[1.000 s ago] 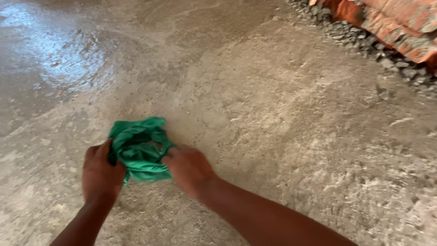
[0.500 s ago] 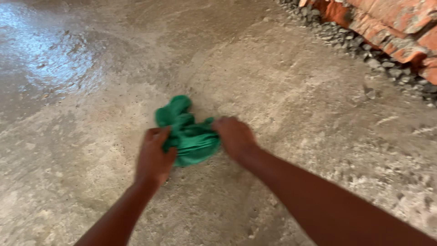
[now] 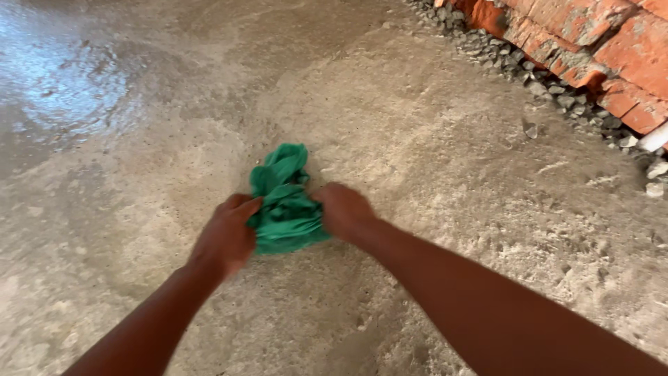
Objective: The person wipes a concrete floor with a green cloth, then dips the cloth into a bucket of water and wrings it out. They continue wiping the floor near a brick wall with exposed pipes.
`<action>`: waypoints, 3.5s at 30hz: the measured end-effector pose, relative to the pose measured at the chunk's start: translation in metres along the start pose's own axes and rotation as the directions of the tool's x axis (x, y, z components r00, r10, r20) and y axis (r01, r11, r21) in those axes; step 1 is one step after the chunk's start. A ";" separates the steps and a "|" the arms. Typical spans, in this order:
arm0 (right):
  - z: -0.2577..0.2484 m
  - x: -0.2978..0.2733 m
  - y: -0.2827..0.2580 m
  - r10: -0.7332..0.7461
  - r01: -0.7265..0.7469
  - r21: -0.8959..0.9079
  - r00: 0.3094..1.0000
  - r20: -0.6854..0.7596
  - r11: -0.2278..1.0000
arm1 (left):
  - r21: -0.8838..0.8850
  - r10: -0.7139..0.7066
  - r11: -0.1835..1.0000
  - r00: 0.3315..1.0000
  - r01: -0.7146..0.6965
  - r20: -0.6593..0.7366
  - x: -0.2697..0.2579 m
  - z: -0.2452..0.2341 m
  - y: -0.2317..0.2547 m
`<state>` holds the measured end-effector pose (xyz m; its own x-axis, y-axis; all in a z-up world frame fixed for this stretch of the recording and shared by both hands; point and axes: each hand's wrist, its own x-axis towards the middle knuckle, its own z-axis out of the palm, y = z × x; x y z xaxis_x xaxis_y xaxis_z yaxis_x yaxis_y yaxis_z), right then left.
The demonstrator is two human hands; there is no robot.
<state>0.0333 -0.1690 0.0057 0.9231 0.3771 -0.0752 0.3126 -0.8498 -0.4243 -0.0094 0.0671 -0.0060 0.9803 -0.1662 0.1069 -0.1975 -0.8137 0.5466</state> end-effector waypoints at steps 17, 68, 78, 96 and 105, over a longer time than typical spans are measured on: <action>0.027 -0.021 -0.108 -0.350 0.368 -0.236 0.929 0.119 0.899 | 0.048 -0.444 0.891 0.888 0.452 -0.123 -0.076 -0.055 -0.084; -0.031 -0.090 0.040 0.209 -0.236 -0.245 0.969 -0.129 0.941 | -0.175 -0.176 0.967 0.982 0.185 0.065 -0.038 0.029 0.068; 0.020 -0.075 -0.052 -0.115 0.115 -0.004 0.993 -0.019 0.993 | -0.011 -0.461 0.886 0.878 0.463 -0.130 -0.067 -0.023 -0.017; -0.015 -0.032 0.041 -0.254 0.242 -0.305 0.967 0.002 0.921 | -0.038 -0.354 0.935 0.917 0.354 -0.182 -0.043 0.021 0.020; -0.117 -0.075 0.218 0.091 -0.056 -0.467 0.994 0.053 0.882 | -0.077 -0.060 0.996 0.995 0.055 -0.075 0.055 0.141 0.170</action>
<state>0.0585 -0.4256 0.0243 0.9344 0.3174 -0.1616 0.3292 -0.9429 0.0514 0.0103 -0.1590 -0.0243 0.9879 -0.0744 0.1357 -0.1428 -0.7761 0.6142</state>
